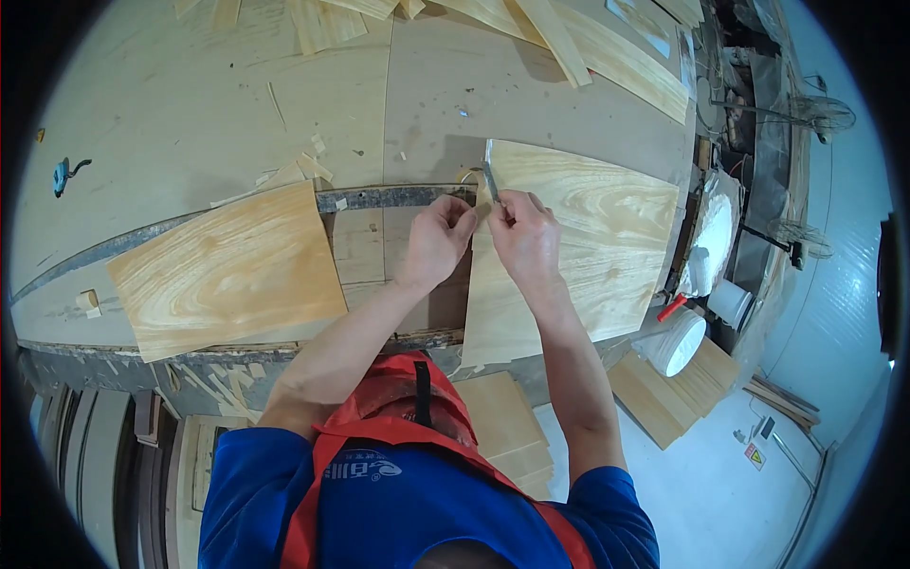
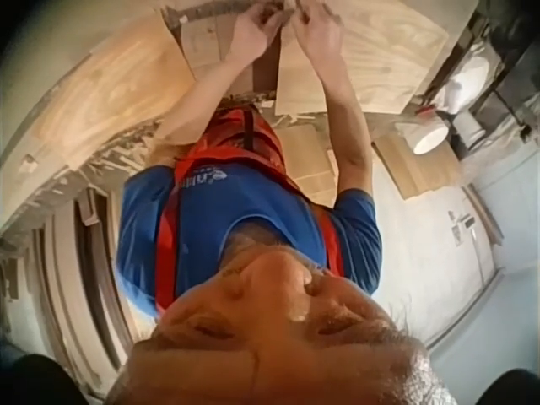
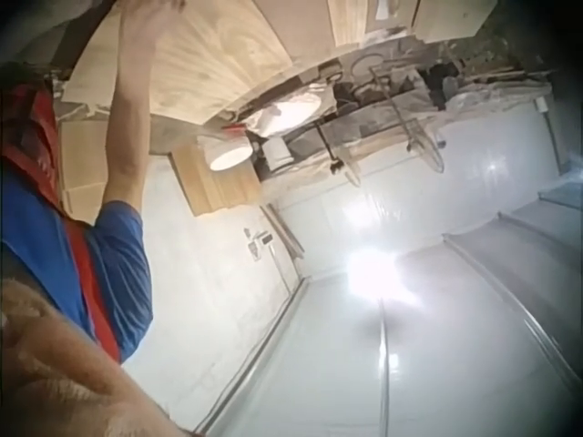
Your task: Measuring and marking wooden panels with a ruler and pencil, then applying a white coating with a paint roller.
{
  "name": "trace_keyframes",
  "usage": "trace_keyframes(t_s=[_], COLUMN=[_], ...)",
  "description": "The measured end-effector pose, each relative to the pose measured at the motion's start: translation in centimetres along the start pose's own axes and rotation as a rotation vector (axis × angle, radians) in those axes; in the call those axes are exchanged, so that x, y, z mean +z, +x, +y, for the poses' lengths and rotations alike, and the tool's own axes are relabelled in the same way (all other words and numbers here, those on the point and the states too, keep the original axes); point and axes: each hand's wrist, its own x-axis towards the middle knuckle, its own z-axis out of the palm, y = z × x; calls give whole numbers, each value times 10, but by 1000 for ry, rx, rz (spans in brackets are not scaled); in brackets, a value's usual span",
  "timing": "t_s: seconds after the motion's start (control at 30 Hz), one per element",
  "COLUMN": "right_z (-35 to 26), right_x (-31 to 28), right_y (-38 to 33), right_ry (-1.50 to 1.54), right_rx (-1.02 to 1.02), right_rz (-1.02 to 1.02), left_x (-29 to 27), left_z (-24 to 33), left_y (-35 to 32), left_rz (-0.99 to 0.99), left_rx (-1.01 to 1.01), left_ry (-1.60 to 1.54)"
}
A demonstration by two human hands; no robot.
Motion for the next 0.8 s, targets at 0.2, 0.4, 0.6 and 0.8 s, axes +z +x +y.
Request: trace_keyframes(t_s=[0.2, 0.4, 0.6, 0.8], right_z=[1, -5, -4, 2], right_x=[5, 3, 0, 7], right_y=[-4, -14, -20, -30], right_ry=[-14, 13, -2, -4], right_rx=[-2, 18, -1, -20], right_rz=[-16, -20, -12, 20], left_x=[6, 4, 0, 3], left_z=[-11, -25, -34, -37], left_y=[5, 9, 7, 8], left_rz=[17, -20, -92, -143], left_rx=[-16, 2, 1, 17], left_ry=[-21, -15, -122, -106])
